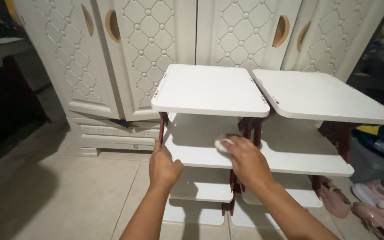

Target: The person assembles a small white and maroon plastic shelf by inserting maroon X-shaped supports into slots on white shelves and stacking them. After completing the assembly, the person places a pair of pink shoes on the bottom shelf.

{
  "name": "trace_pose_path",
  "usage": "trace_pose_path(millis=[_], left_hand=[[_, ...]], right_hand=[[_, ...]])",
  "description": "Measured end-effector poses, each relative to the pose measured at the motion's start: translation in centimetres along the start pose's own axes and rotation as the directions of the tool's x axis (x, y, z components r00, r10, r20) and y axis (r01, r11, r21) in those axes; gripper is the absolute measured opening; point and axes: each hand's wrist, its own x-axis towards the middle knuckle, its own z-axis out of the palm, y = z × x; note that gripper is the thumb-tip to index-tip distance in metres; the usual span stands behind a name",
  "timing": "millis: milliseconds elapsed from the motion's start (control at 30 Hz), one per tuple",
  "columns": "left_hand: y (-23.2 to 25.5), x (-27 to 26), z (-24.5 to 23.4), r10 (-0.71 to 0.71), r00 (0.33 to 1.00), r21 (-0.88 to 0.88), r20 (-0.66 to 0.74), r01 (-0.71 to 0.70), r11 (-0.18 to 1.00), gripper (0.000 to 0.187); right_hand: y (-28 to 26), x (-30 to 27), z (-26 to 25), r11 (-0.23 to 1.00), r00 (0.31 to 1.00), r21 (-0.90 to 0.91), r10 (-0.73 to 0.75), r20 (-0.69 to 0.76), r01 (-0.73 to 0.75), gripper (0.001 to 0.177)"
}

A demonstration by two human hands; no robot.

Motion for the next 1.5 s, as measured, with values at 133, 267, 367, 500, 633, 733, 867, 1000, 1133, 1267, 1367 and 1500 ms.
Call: trace_pose_path(millis=[133,267,367,500,633,733,867,1000,1133,1267,1367,1500], left_hand=[[0.3,-0.1,1.0,0.084,0.995,-0.028,-0.062,-0.086,0.996,0.081],[0.4,0.1,1.7,0.068,0.996,0.004,-0.065,-0.068,0.998,0.08],[0.3,0.1,1.2,0.023,0.998,-0.06,-0.065,-0.027,0.998,0.086],[0.5,0.1,0.9,-0.051,0.997,-0.07,-0.05,0.047,0.996,0.084],[0.5,0.0,1.3,-0.022,0.998,-0.061,-0.061,0.018,0.998,0.087],[0.9,0.0,1.5,-0.079,0.997,0.014,-0.013,0.079,0.997,0.083],[1.4,-1.9,1.9,-0.095,0.995,0.22,-0.011,0.095,0.971,0.07],[2.1,-5.0,2.0,0.136,0.988,0.282,-0.075,-0.11,0.953,0.071],[3.4,-8.1,1.9,0.237,0.962,0.33,0.136,-0.27,0.905,0.072],[3.5,-10.9,1.2,0.263,0.889,0.334,0.376,-0.395,0.856,0.061],[3.0,-12.1,1.4,0.245,0.813,0.312,0.528,-0.454,0.835,0.046],[2.8,-14.3,2.9,0.284,0.754,0.215,0.592,-0.487,0.846,0.043]], right_hand=[[0.7,0.8,3.5,0.963,0.929,-0.133,0.263,0.261,-0.235,0.029],[-2.4,1.1,7.2,0.99,0.992,0.139,0.009,0.125,-0.027,0.042],[-4.8,1.2,7.5,0.93,0.992,0.365,-0.008,0.122,-0.037,0.046],[-3.9,-0.3,4.0,0.898,0.997,0.433,0.056,0.058,-0.075,0.044],[1.9,-2.7,-0.2,0.804,0.866,0.429,0.492,-0.092,-0.411,0.041],[6.0,-5.0,-2.1,0.877,0.865,0.148,0.477,-0.156,-0.457,0.041],[6.7,-7.3,-1.7,0.949,0.944,0.082,0.311,-0.114,-0.303,0.04],[3.4,-8.2,-1.9,0.936,0.966,0.254,0.259,-0.025,-0.245,0.035],[-1.4,-9.3,-2.5,0.76,0.779,0.218,0.531,0.334,-0.612,0.04],[-5.5,-11.9,-2.9,0.651,0.604,0.219,0.454,0.655,-0.727,0.043],[-6.6,-13.6,-3.4,0.732,0.695,0.281,0.347,0.63,-0.621,0.043],[-6.2,-16.0,-6.2,0.754,0.716,0.215,0.433,0.547,-0.62,0.043]])
